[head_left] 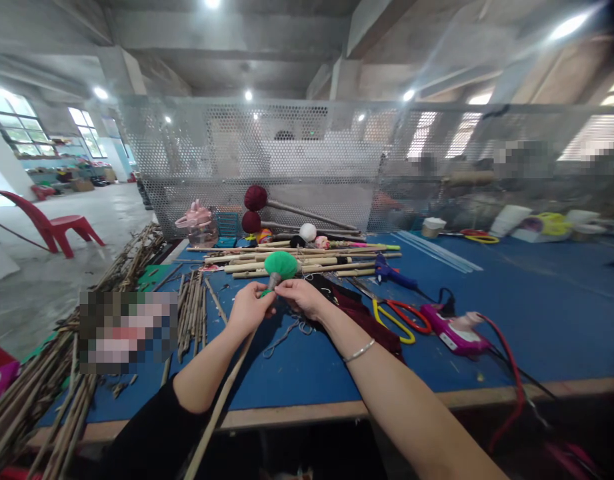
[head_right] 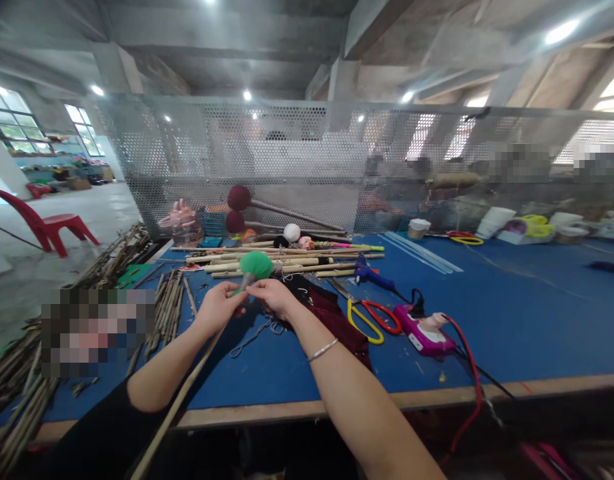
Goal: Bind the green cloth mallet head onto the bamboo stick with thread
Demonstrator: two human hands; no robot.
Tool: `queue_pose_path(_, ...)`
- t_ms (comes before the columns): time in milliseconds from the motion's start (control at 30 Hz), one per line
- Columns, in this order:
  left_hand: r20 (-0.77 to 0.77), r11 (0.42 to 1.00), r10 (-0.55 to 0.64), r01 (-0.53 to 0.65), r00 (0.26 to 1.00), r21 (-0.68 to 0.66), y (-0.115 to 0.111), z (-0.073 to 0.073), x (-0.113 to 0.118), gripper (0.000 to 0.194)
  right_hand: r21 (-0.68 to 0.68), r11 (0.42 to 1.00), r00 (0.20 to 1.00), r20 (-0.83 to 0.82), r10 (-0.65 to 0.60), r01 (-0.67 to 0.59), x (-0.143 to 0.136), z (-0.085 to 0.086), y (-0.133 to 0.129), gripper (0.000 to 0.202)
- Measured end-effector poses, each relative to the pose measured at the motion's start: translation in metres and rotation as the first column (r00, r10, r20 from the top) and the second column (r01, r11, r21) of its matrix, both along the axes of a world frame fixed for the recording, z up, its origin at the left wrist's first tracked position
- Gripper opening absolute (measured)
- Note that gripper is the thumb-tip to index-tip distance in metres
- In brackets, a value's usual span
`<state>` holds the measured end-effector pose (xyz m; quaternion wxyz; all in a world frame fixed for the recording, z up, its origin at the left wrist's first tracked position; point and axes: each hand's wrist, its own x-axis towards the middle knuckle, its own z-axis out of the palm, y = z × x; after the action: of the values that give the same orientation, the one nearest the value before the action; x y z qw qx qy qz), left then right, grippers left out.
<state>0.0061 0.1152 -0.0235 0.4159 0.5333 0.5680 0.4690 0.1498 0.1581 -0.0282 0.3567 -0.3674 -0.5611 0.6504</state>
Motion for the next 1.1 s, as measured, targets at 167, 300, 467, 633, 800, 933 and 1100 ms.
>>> queue_pose_path(167,0.268,0.997,-0.059,0.072,0.962,-0.037,-0.001,0.009,0.006,0.020,-0.038,0.999,0.989,-0.147,-0.028,0.022,0.003,0.011,-0.004,0.030)
queue_pose_path(300,0.374,0.994,-0.099,0.108,0.922,-0.003,-0.005,0.015,0.010,0.022,-0.033,0.999,0.976,-0.216,-0.035,0.028,0.001,0.012,-0.004,0.031)
queue_pose_path(467,0.382,0.985,-0.163,0.175,0.910,0.003,-0.009,0.015,0.006,0.025,-0.055,0.998,0.974,-0.228,0.018,-0.031,0.002,0.007,-0.002,0.033)
queue_pose_path(633,0.410,0.904,-0.269,0.375,0.871,-0.204,-0.009,0.007,0.003,0.035,-0.110,0.984,0.970,-0.214,0.114,-0.140,0.005,0.001,0.000,0.033)
queue_pose_path(800,0.241,0.963,-0.147,0.194,0.959,-0.187,-0.008,0.002,0.006,0.052,-0.110,0.994,0.987,-0.155,-0.033,0.016,-0.001,-0.001,0.001,0.038)
queue_pose_path(933,-0.076,0.995,-0.017,0.024,0.997,0.092,-0.005,-0.001,0.001,0.046,-0.106,0.994,0.996,-0.080,-0.034,0.026,-0.004,0.000,-0.002,0.039)
queue_pose_path(1100,-0.192,0.994,-0.031,0.051,0.981,0.098,0.000,-0.004,-0.005,0.037,-0.073,0.997,0.999,-0.029,-0.029,0.027,-0.003,-0.001,-0.002,0.036)
